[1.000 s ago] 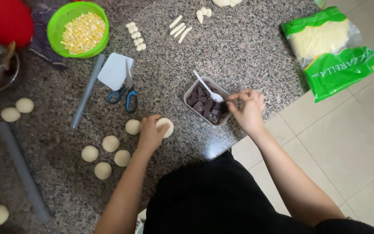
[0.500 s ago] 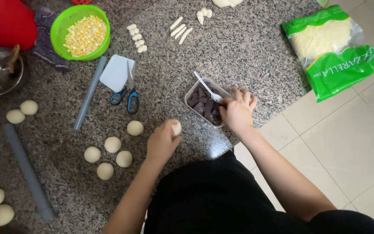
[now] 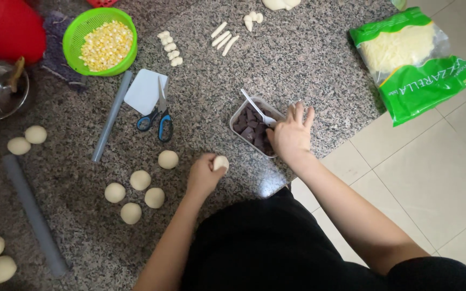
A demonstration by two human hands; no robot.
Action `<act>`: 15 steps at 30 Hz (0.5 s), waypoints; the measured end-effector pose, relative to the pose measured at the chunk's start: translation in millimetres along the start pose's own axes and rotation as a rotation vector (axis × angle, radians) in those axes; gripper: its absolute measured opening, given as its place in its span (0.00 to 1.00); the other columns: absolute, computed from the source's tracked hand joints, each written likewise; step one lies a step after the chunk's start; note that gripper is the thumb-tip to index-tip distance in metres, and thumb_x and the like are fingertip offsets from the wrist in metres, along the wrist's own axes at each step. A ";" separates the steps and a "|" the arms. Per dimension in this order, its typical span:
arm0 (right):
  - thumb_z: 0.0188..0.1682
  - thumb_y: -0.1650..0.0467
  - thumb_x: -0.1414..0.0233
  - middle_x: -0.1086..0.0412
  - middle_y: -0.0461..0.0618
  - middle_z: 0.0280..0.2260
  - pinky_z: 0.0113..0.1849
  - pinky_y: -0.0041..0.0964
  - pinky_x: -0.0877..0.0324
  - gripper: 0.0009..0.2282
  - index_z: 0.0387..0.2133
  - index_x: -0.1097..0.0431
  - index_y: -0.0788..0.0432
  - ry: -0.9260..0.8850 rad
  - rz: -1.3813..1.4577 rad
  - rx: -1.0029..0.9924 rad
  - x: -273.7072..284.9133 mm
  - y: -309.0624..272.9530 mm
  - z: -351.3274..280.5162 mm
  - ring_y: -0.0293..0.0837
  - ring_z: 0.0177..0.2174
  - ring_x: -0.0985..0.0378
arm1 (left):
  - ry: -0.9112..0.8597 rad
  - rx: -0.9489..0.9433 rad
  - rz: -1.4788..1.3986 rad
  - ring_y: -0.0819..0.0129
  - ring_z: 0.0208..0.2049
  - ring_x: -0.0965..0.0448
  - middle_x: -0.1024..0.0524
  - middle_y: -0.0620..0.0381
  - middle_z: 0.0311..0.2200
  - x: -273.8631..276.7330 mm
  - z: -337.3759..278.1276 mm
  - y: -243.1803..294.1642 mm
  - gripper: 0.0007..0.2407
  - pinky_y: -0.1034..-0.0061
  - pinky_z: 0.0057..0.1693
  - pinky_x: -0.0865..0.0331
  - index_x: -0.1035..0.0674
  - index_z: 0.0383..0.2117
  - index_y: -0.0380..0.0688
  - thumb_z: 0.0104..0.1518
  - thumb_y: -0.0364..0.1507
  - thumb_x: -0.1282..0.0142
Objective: Prepare small pastries by filling dough balls with chocolate chunks and shaping them.
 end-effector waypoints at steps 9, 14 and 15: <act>0.52 0.51 0.55 0.48 0.66 0.66 0.60 0.71 0.75 0.26 0.48 0.23 0.57 -0.093 -0.131 -0.025 -0.9 -14.3 8.9 0.70 0.67 0.62 | -0.061 -0.131 -0.232 0.67 0.33 0.17 0.15 0.50 0.33 2.7 -30.0 41.2 0.14 0.72 0.42 0.24 0.17 0.39 0.39 0.49 0.32 0.31; 0.51 0.51 0.53 0.49 0.66 0.67 0.60 0.72 0.76 0.26 0.49 0.23 0.57 -0.070 -0.116 -0.023 1.9 -13.9 3.6 0.74 0.66 0.64 | -0.114 -0.116 -0.523 0.71 0.37 0.17 0.16 0.52 0.37 -14.2 -30.7 17.6 0.15 0.76 0.45 0.24 0.19 0.43 0.33 0.53 0.29 0.34; 0.51 0.51 0.52 0.50 0.66 0.67 0.60 0.72 0.75 0.26 0.49 0.23 0.57 -0.073 -0.110 -0.020 2.3 -13.8 1.6 0.75 0.66 0.64 | -0.125 -0.099 -0.559 0.71 0.37 0.17 0.16 0.53 0.37 -15.6 -32.8 15.7 0.15 0.75 0.46 0.23 0.20 0.44 0.31 0.54 0.29 0.35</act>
Point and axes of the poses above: each hand's wrist, its own z-axis towards the middle knuckle, its own x-axis out of the back of the hand, y = z × x, the point moved 7 cm from there along z, towards the middle knuckle
